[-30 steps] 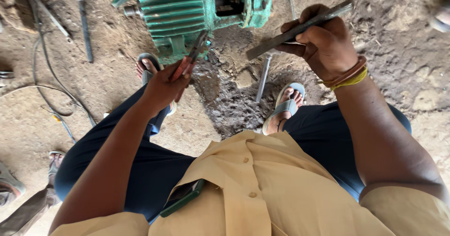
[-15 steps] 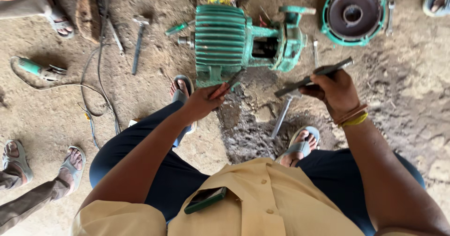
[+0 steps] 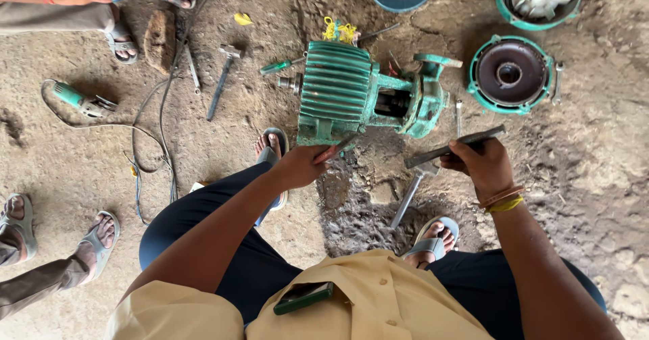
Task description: The person uses pliers and a chisel to adjust parts on an electric motor before using an angle grinder to cut or grind a metal component while sitting on the ground.
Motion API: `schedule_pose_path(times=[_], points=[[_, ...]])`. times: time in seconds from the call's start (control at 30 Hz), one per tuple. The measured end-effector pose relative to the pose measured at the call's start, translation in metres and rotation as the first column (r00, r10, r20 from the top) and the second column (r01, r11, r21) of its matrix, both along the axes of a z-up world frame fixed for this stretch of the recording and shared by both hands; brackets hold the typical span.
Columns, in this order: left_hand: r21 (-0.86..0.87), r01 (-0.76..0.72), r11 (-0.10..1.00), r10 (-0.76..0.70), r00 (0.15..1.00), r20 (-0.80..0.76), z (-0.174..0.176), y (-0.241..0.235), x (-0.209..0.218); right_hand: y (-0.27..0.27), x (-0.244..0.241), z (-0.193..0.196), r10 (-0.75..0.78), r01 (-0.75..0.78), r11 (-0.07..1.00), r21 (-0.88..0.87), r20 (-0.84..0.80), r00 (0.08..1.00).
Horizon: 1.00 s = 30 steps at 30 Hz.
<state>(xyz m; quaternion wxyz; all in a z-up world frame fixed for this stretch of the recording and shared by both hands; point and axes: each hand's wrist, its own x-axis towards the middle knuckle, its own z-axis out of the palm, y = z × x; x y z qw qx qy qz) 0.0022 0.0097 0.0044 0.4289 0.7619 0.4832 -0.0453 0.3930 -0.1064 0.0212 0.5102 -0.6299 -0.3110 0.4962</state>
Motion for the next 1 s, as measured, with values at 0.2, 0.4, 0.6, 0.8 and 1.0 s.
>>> schedule_pose_path(times=[0.2, 0.4, 0.6, 0.8, 1.0], points=[[0.099, 0.094, 0.991, -0.086, 0.993, -0.082, 0.001, -0.003, -0.005, 0.003, 0.004, -0.015, 0.035, -0.042, 0.998, 0.037, 0.172, 0.984], [0.071, 0.065, 0.995, -0.068, 0.997, 0.047, -0.019, 0.003, -0.003, 0.001, -0.003, -0.01, 0.046, -0.061, 0.998, 0.033, 0.342, 0.939], [-0.3, -0.114, 0.947, 0.191, 0.951, 0.241, -0.015, -0.001, 0.008, 0.003, -0.012, 0.002, -0.032, 0.039, 0.998, 0.046, -0.159, 0.987], [-0.473, -0.09, 0.877, 0.274, 0.901, 0.336, -0.007, -0.006, 0.014, 0.004, -0.019, 0.0, -0.07, 0.078, 0.997, 0.006, -0.365, 0.928], [-0.519, 0.059, 0.853, 0.246, 0.832, 0.498, -0.007, -0.01, 0.022, -0.002, -0.02, -0.005, 0.065, -0.022, 0.992, 0.124, -0.354, 0.933]])
